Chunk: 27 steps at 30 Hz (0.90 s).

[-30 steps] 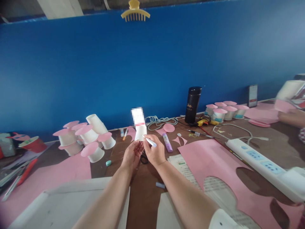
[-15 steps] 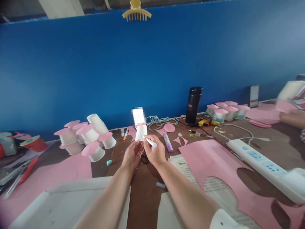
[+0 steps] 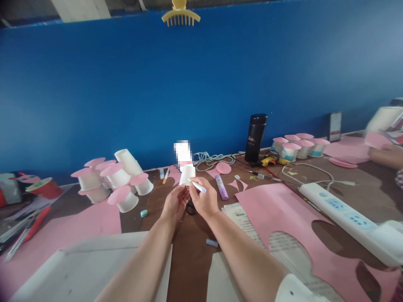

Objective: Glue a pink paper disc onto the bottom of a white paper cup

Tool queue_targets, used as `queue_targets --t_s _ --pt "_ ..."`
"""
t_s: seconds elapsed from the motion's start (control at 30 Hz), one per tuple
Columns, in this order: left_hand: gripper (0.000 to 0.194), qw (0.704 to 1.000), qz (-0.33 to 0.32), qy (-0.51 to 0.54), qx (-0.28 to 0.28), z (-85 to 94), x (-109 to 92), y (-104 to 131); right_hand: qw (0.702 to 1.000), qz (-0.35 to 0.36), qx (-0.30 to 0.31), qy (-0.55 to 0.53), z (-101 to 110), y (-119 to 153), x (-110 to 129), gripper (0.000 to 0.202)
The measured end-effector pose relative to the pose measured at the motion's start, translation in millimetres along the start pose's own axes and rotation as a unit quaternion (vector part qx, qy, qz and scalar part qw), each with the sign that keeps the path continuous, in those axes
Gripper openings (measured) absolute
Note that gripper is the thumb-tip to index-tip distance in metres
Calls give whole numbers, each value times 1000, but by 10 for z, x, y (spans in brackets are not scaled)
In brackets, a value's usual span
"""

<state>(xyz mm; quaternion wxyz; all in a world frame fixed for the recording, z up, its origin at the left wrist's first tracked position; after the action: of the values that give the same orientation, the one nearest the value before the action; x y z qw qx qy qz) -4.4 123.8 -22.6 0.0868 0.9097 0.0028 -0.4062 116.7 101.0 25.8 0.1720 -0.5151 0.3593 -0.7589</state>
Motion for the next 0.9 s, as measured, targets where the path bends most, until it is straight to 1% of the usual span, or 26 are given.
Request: queue_targets --t_s 0.1,0.37,0.7,0.9 --pt "5 1000 -4 6 10 -11 -3 3 1000 1 -4 -7 10 -6 15 15" --pt "4 999 5 41 -4 21 15 -20 999 -18 -42 -14 51 -32 16 16" --pt "8 1000 -5 29 -5 -23 -16 14 1000 -16 -14 -9 19 -21 39 14" --pt "5 1000 -12 -2 14 -36 -17 15 1000 -18 -9 -9 13 -16 23 15"
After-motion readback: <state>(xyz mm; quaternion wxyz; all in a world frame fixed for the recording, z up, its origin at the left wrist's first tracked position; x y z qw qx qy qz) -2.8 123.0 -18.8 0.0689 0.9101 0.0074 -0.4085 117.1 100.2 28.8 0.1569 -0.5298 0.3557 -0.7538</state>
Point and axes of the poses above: each hand's wrist, its own y-axis away from the middle knuckle, its own z-axis out of the back of the hand, x = y × z, the point moved 5 cm from there along -y, towards the middle knuckle, and after that the axes turned 3 degrees about -y, right-handed, at the moved point
